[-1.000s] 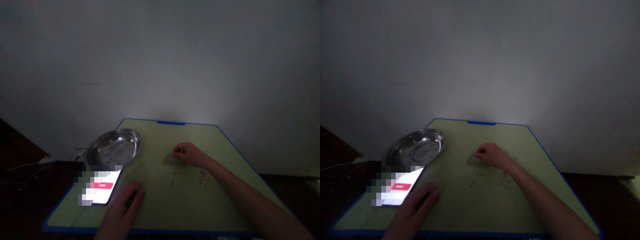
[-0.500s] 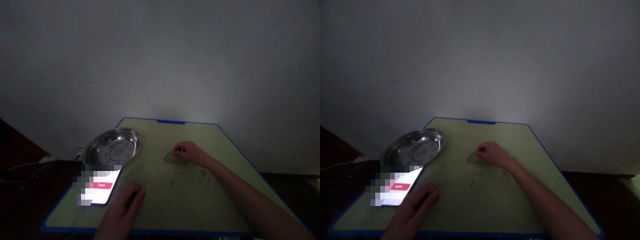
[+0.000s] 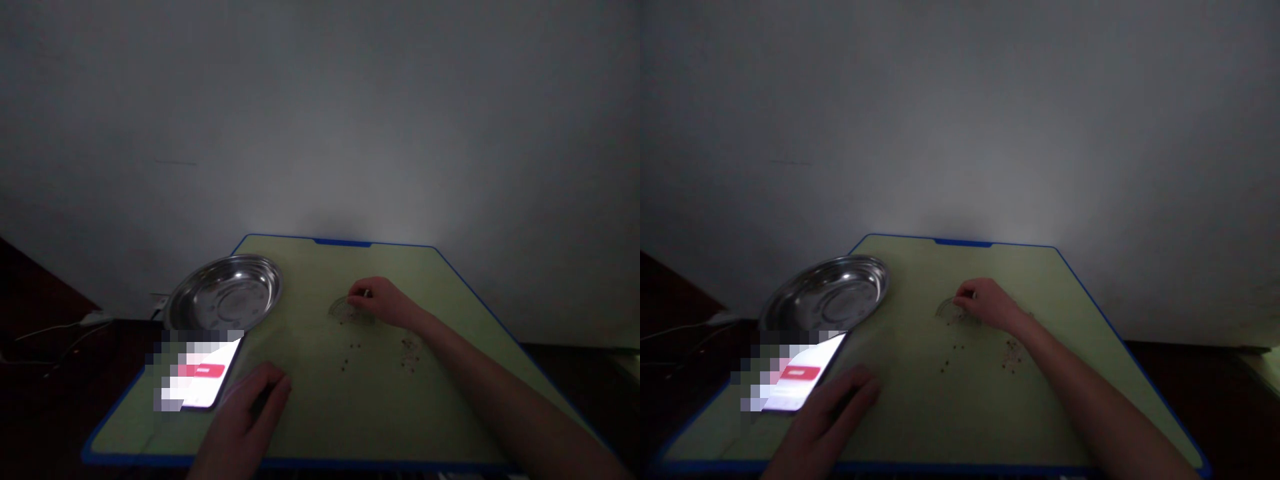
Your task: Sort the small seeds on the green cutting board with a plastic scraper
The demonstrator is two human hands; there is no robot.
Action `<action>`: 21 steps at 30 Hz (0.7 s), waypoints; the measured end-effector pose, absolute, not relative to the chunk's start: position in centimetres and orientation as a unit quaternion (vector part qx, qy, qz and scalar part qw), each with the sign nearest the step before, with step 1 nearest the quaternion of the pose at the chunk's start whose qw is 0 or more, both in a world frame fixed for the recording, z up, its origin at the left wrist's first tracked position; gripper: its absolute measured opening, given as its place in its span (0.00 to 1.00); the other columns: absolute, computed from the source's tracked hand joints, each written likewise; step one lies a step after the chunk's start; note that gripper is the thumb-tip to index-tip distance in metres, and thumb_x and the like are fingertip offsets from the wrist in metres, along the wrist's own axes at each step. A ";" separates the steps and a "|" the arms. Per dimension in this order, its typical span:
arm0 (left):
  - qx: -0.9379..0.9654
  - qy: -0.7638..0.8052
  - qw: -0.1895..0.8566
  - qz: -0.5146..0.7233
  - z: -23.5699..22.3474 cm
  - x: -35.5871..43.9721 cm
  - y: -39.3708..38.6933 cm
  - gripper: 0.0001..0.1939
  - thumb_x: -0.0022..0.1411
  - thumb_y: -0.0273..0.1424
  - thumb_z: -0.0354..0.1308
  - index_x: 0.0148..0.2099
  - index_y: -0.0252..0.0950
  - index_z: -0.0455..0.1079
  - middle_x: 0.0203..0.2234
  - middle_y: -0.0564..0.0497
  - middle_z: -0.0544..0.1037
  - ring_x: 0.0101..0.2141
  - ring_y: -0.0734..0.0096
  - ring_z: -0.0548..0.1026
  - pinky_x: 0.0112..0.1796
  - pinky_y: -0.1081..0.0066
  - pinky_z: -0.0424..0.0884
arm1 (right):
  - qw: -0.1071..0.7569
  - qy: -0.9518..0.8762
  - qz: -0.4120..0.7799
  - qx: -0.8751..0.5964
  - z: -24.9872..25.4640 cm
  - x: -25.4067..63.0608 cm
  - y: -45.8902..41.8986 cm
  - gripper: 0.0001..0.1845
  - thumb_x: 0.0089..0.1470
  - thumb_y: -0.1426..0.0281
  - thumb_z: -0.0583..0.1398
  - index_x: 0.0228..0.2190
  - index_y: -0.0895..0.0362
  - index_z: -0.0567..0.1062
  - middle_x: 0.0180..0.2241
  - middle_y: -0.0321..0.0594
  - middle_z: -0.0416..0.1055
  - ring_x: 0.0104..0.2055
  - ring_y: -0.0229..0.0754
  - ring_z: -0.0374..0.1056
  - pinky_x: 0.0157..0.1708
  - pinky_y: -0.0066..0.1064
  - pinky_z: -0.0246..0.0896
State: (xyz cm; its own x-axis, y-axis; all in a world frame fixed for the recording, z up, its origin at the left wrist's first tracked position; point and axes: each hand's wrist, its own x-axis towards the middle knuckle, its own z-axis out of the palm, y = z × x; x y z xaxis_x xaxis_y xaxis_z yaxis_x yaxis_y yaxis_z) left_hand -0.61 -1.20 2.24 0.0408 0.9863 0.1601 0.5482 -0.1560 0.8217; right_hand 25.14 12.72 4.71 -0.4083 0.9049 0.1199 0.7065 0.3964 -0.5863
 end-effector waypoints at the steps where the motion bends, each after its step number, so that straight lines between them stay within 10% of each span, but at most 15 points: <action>1: 0.660 0.582 0.288 0.378 2.2 -0.6 -1.2 0.14 0.61 0.44 0.51 0.28 0.42 0.67 0.24 0.57 0.73 0.29 0.69 0.72 0.31 0.71 0.67 | 0.215 -0.807 0.230 -0.499 4.7 25.1 12.7 0.06 0.53 0.72 0.60 0.28 0.58 0.79 0.27 0.40 0.75 0.29 0.38 0.68 0.31 0.28 0.58; 21: 0.681 0.578 0.292 0.341 2.0 -0.9 -0.9 0.15 0.63 0.44 0.49 0.29 0.41 0.67 0.24 0.56 0.73 0.28 0.70 0.72 0.30 0.72 0.67 | 0.209 -0.806 0.238 -0.500 5.1 25.5 12.5 0.07 0.53 0.71 0.60 0.27 0.58 0.79 0.25 0.39 0.74 0.27 0.37 0.66 0.29 0.28 0.57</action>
